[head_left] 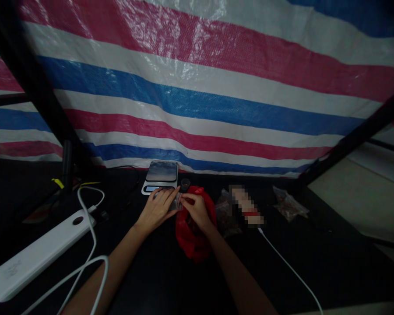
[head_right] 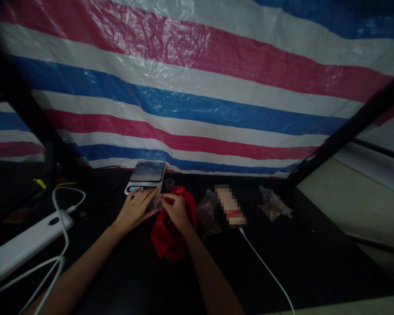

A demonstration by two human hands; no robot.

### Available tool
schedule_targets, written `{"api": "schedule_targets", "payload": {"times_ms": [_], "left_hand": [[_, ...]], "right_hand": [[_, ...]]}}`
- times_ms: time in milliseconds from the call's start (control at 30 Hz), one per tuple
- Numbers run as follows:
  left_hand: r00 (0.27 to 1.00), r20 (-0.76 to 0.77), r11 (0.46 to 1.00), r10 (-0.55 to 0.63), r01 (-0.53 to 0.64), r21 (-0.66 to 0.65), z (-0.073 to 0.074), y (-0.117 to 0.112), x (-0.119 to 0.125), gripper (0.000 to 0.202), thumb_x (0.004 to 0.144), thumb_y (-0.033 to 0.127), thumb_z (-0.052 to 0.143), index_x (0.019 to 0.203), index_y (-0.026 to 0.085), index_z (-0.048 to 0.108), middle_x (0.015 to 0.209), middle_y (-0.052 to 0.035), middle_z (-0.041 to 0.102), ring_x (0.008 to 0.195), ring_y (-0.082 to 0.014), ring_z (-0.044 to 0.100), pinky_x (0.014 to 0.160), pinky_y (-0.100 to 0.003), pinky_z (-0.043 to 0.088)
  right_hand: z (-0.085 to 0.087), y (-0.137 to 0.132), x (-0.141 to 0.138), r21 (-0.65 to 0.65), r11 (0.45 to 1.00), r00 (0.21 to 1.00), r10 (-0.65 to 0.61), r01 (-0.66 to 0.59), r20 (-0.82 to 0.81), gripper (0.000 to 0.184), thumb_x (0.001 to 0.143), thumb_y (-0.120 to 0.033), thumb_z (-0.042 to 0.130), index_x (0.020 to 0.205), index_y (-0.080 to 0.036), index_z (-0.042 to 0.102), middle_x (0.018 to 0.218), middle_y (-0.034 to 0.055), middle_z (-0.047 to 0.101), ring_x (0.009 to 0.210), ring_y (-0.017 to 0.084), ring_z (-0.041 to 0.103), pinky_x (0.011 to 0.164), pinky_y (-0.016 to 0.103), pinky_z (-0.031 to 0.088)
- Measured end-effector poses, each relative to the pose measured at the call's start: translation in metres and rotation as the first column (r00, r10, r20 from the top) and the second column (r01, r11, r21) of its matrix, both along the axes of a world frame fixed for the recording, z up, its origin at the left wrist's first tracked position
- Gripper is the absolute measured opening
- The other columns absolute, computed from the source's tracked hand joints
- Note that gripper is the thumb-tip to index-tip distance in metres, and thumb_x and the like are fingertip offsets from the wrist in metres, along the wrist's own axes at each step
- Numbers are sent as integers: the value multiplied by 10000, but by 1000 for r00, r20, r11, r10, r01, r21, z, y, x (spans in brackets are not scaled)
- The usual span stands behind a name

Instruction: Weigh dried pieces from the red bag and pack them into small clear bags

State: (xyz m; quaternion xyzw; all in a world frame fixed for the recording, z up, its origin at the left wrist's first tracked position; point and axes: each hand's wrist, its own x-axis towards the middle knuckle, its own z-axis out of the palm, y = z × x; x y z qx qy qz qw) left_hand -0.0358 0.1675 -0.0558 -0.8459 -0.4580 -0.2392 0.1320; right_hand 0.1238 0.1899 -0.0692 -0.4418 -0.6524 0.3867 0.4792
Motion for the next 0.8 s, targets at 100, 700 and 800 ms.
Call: {"api": "schedule_targets", "payload": {"times_ms": [100,700,800], "left_hand": [[999,28,1000,24,-24,-14,-1,-1,-2,595,787,410,494,1308,183,318,1099,-101,554,968,-237,505,862,-377,313],[922,387,991,31,23,-135,-1,2,-10,640,709,503,555,1229,181,364,1090,-90,535,996,-237,465,888,-388,280],[911,412,990,27,31,-134,0,2,-9,584,744,487,524,1222,187,373,1083,-89,541,989,-239,474,881,-388,284]], "right_hand": [[-1,-5,-3,19,999,1000,-28,29,-7,182,724,-209,550,851,-158,670,850,50,693,796,175,635,763,295,486],[8,-88,138,355,577,543,-815,735,201,450,758,-389,478,1145,-159,476,1149,137,515,1092,280,441,915,427,331],[-17,-93,197,236,568,455,-797,788,397,731,614,-509,588,1205,-123,400,1149,166,511,1073,332,451,893,441,341]]}}
